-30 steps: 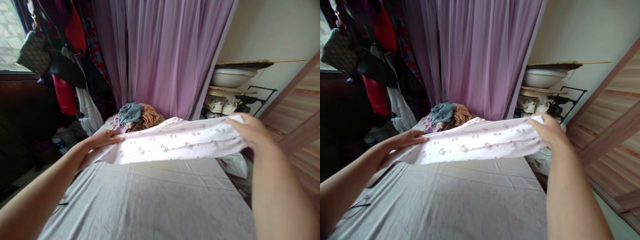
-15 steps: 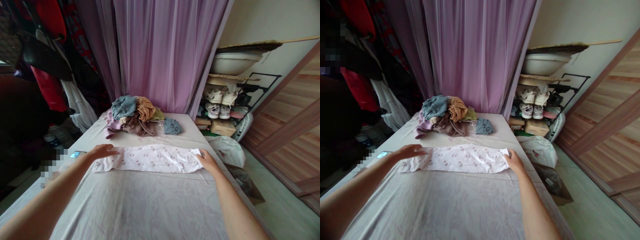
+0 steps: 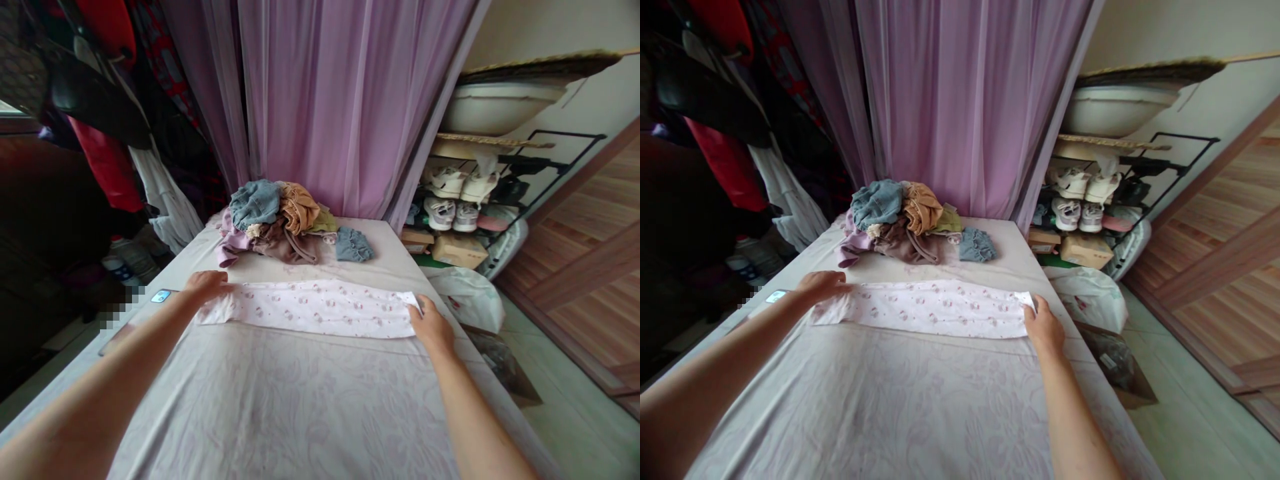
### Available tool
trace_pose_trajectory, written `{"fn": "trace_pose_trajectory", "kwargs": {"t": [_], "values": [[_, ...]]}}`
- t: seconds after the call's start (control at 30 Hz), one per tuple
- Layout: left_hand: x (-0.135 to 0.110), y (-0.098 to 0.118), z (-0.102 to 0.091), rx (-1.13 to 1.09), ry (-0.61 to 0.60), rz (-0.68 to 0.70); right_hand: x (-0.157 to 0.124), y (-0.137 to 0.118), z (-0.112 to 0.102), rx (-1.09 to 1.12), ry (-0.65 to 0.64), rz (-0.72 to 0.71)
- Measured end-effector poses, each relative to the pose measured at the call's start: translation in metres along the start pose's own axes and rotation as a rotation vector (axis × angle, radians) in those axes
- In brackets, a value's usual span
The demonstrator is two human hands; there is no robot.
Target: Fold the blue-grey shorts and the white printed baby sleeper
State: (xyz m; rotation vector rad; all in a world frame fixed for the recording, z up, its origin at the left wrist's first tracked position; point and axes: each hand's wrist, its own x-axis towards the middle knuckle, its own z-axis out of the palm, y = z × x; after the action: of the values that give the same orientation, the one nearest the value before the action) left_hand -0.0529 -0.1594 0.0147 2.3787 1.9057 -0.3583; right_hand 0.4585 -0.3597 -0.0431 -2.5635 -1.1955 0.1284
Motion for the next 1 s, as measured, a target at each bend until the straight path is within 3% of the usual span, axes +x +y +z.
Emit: {"fn": "trace_pose_trajectory", "kwargs": {"t": [0.13,0.23,0.4,0.57,0.67,0.83,1.0], "values": [[-0.007,-0.004,0.001,0.036,0.035,0.027,0.001,-0.008,-0.007,-0.003,0.148,-0.127],[-0.012,-0.001,0.003,0.065,0.066,0.045,0.008,-0.034,-0.006,0.075,0.227,-0.286],[-0.009,0.003,0.011,0.032,0.012,0.100,0.017,-0.113,0.014,0.200,-0.018,-0.545],[0.003,-0.010,0.015,-0.015,-0.034,0.144,0.025,-0.173,0.036,0.067,-0.198,-0.664],[0.005,-0.014,0.014,-0.023,-0.055,0.139,0.033,-0.185,0.045,-0.041,-0.269,-0.693],[0.007,-0.016,0.009,-0.013,-0.128,0.063,0.040,-0.183,0.051,-0.073,-0.292,-0.718],[0.015,-0.024,0.007,-0.064,-0.140,0.077,0.040,-0.182,0.049,-0.052,-0.201,-0.679]]}}
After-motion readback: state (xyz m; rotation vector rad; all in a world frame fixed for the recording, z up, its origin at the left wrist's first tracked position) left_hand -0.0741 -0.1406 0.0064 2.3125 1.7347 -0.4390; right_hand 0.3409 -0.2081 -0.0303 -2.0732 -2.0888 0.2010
